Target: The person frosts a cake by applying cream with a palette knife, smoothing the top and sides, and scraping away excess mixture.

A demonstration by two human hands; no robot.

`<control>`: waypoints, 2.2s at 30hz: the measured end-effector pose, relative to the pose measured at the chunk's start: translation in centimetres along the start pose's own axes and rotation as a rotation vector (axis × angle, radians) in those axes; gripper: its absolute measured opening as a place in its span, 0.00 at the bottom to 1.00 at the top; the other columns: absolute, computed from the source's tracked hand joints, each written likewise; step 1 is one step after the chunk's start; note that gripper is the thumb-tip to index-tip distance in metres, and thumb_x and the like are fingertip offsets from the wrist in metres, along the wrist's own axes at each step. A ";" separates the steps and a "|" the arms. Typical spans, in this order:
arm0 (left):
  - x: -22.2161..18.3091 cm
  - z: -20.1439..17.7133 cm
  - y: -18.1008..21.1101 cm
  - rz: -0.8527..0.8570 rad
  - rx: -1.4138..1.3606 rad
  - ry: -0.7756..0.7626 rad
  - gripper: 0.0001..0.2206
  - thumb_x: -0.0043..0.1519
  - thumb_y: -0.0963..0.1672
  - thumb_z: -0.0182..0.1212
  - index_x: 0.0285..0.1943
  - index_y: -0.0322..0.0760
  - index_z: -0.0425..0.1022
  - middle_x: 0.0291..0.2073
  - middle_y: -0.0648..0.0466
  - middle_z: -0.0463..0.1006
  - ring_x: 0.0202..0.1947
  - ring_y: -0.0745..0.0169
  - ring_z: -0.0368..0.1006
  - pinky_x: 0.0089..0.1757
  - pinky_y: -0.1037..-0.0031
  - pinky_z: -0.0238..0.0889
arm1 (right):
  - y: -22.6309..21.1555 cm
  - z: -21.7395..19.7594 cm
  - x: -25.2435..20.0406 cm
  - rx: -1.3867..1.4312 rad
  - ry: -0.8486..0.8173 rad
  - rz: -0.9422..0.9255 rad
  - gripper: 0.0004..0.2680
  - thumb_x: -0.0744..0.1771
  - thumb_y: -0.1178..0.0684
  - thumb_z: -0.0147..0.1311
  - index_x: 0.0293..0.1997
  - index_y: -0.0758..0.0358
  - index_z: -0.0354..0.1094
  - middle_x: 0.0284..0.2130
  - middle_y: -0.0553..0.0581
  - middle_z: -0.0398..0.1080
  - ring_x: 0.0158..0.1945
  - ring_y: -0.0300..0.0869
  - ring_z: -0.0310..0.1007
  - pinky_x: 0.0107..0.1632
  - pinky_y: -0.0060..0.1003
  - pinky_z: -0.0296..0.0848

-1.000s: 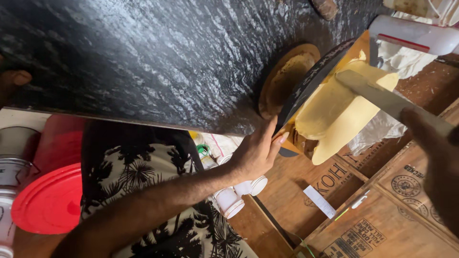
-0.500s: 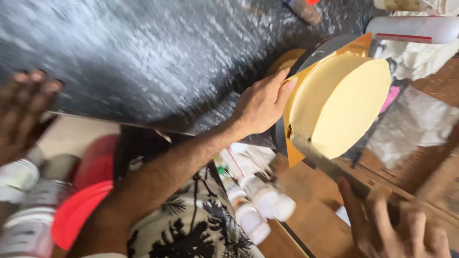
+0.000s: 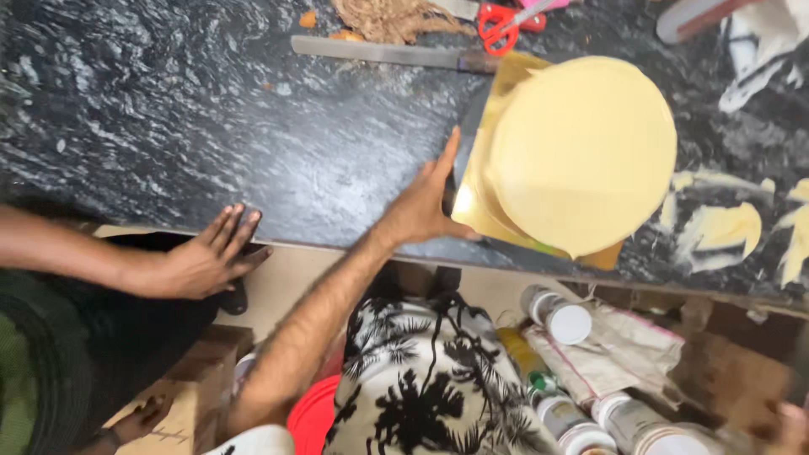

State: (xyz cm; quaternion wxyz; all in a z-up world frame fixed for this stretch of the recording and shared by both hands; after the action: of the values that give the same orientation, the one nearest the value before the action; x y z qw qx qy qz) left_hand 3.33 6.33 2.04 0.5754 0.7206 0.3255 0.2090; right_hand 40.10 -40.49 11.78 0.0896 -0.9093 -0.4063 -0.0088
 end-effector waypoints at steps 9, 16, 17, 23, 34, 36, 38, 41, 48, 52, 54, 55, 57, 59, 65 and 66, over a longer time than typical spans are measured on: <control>2.0 -0.3 2.3 0.106 0.228 -0.169 0.69 0.32 0.49 0.88 0.78 0.31 0.35 0.70 0.28 0.59 0.71 0.32 0.56 0.65 0.57 0.52 | 6.2 8.6 -3.3 0.855 -0.052 0.604 0.05 0.75 0.63 0.50 0.57 0.73 0.68 0.34 0.59 0.71 0.34 0.39 0.68 0.34 0.32 0.67; -5.7 -0.7 2.7 -0.027 0.359 0.239 0.30 0.56 0.45 0.74 0.68 0.29 0.72 0.60 0.39 0.76 0.59 0.44 0.73 0.56 0.63 0.64 | 1.0 -5.6 7.5 0.837 0.190 0.415 0.12 0.76 0.58 0.43 0.70 0.64 0.61 0.42 0.52 0.74 0.33 0.35 0.72 0.36 0.29 0.71; -7.6 -0.6 2.5 -0.049 0.358 0.313 0.25 0.57 0.43 0.73 0.63 0.29 0.75 0.57 0.42 0.79 0.57 0.47 0.76 0.57 0.64 0.66 | 1.3 -3.9 8.5 0.830 0.180 0.358 0.10 0.79 0.56 0.45 0.71 0.68 0.62 0.42 0.55 0.74 0.35 0.37 0.72 0.38 0.31 0.71; -13.4 9.4 -2.5 -0.262 -0.057 0.217 0.11 0.58 0.43 0.72 0.45 0.28 0.85 0.52 0.44 0.83 0.51 0.59 0.79 0.50 0.70 0.72 | 10.6 14.0 5.7 0.645 -0.029 0.759 0.15 0.71 0.56 0.52 0.68 0.51 0.69 0.33 0.56 0.74 0.30 0.37 0.69 0.34 0.38 0.68; 2.6 32.9 7.6 0.113 0.619 -0.362 0.55 0.44 0.49 0.82 0.80 0.39 0.48 0.75 0.32 0.43 0.73 0.26 0.34 0.65 0.39 0.37 | 17.2 15.5 13.3 0.115 0.215 0.174 0.14 0.68 0.59 0.56 0.62 0.57 0.76 0.42 0.71 0.70 0.47 0.61 0.71 0.52 0.51 0.69; 3.1 33.6 5.1 0.072 0.809 -0.360 0.53 0.46 0.47 0.80 0.78 0.35 0.46 0.75 0.29 0.41 0.74 0.25 0.35 0.66 0.40 0.36 | 16.9 17.1 13.1 0.257 0.202 0.146 0.13 0.70 0.58 0.54 0.62 0.58 0.73 0.45 0.70 0.71 0.50 0.60 0.72 0.54 0.49 0.70; 3.2 33.1 1.7 0.010 1.009 -0.338 0.51 0.47 0.45 0.78 0.77 0.30 0.45 0.74 0.27 0.39 0.75 0.24 0.36 0.67 0.40 0.36 | 15.5 17.8 12.8 0.434 0.147 0.074 0.11 0.71 0.57 0.53 0.61 0.61 0.71 0.47 0.68 0.72 0.52 0.57 0.74 0.56 0.47 0.71; -0.3 30.8 0.4 0.306 1.319 -0.068 0.41 0.55 0.42 0.72 0.77 0.32 0.51 0.76 0.32 0.44 0.76 0.31 0.44 0.67 0.41 0.42 | 11.2 16.1 9.9 0.432 0.152 0.100 0.11 0.70 0.56 0.54 0.60 0.60 0.73 0.46 0.68 0.73 0.50 0.58 0.74 0.54 0.48 0.72; -8.3 20.4 -2.4 0.018 0.540 0.079 0.23 0.58 0.41 0.67 0.63 0.32 0.69 0.59 0.39 0.72 0.59 0.36 0.65 0.59 0.51 0.58 | -0.3 17.8 7.0 0.405 -0.021 0.657 0.13 0.73 0.45 0.57 0.60 0.61 0.65 0.46 0.65 0.70 0.47 0.58 0.73 0.49 0.50 0.70; -10.8 12.6 -6.6 -0.251 -0.047 0.500 0.10 0.72 0.39 0.63 0.60 0.29 0.71 0.48 0.39 0.78 0.47 0.53 0.74 0.54 0.66 0.69 | -0.2 16.3 9.1 0.314 -0.037 -0.019 0.20 0.66 0.64 0.53 0.65 0.49 0.72 0.48 0.65 0.64 0.46 0.57 0.71 0.49 0.46 0.73; -11.3 10.1 -6.9 -0.250 -0.414 0.595 0.20 0.66 0.38 0.58 0.67 0.33 0.61 0.58 0.44 0.69 0.53 0.54 0.75 0.51 0.62 0.71 | 3.8 13.9 10.1 0.360 0.098 -0.087 0.17 0.68 0.64 0.52 0.64 0.51 0.73 0.47 0.62 0.65 0.50 0.56 0.71 0.53 0.44 0.72; -11.4 9.3 -6.4 -0.263 -0.417 0.609 0.20 0.66 0.38 0.58 0.67 0.33 0.61 0.58 0.44 0.69 0.53 0.54 0.75 0.51 0.62 0.71 | 5.5 12.9 10.3 0.319 0.159 -0.109 0.17 0.69 0.65 0.52 0.65 0.53 0.72 0.49 0.62 0.65 0.52 0.56 0.71 0.54 0.43 0.72; -11.4 8.4 -5.3 -0.276 -0.620 0.634 0.25 0.65 0.35 0.54 0.72 0.35 0.57 0.61 0.44 0.66 0.55 0.51 0.73 0.56 0.55 0.69 | 9.0 12.6 10.0 0.100 -0.009 -0.012 0.20 0.66 0.65 0.53 0.65 0.53 0.73 0.50 0.65 0.66 0.47 0.56 0.70 0.46 0.48 0.71; -10.8 8.2 -4.4 -0.303 -0.727 0.629 0.27 0.61 0.34 0.51 0.73 0.37 0.57 0.61 0.45 0.66 0.56 0.50 0.73 0.56 0.54 0.70 | 9.7 13.1 8.8 0.174 -0.020 -0.106 0.17 0.68 0.64 0.52 0.65 0.56 0.72 0.48 0.63 0.66 0.47 0.53 0.70 0.47 0.46 0.72; -9.8 8.8 -3.6 -0.299 -1.022 0.551 0.30 0.58 0.31 0.49 0.72 0.40 0.57 0.59 0.48 0.67 0.52 0.50 0.73 0.57 0.49 0.70 | 7.5 19.4 3.8 1.064 -0.367 0.345 0.18 0.70 0.62 0.50 0.70 0.66 0.63 0.35 0.58 0.66 0.30 0.41 0.66 0.34 0.36 0.69; -9.6 8.6 -3.6 -0.299 -1.077 0.520 0.28 0.60 0.32 0.52 0.71 0.39 0.58 0.58 0.48 0.68 0.52 0.49 0.74 0.57 0.49 0.70 | 5.9 20.1 2.3 1.455 -0.480 0.602 0.19 0.69 0.61 0.51 0.71 0.68 0.61 0.34 0.57 0.69 0.27 0.39 0.67 0.30 0.33 0.68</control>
State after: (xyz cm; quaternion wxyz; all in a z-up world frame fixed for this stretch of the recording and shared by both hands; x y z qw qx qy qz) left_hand 1.59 -6.00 -2.92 0.7836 0.2006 0.4013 0.4298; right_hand 44.83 -39.25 -8.73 0.5656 -0.6711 -0.0573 0.4758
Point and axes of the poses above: each hand's wrist, its own x-axis towards the middle knuckle, its own z-axis out of the palm, y = z × x, the point moved 6 cm from there along x, towards the middle knuckle
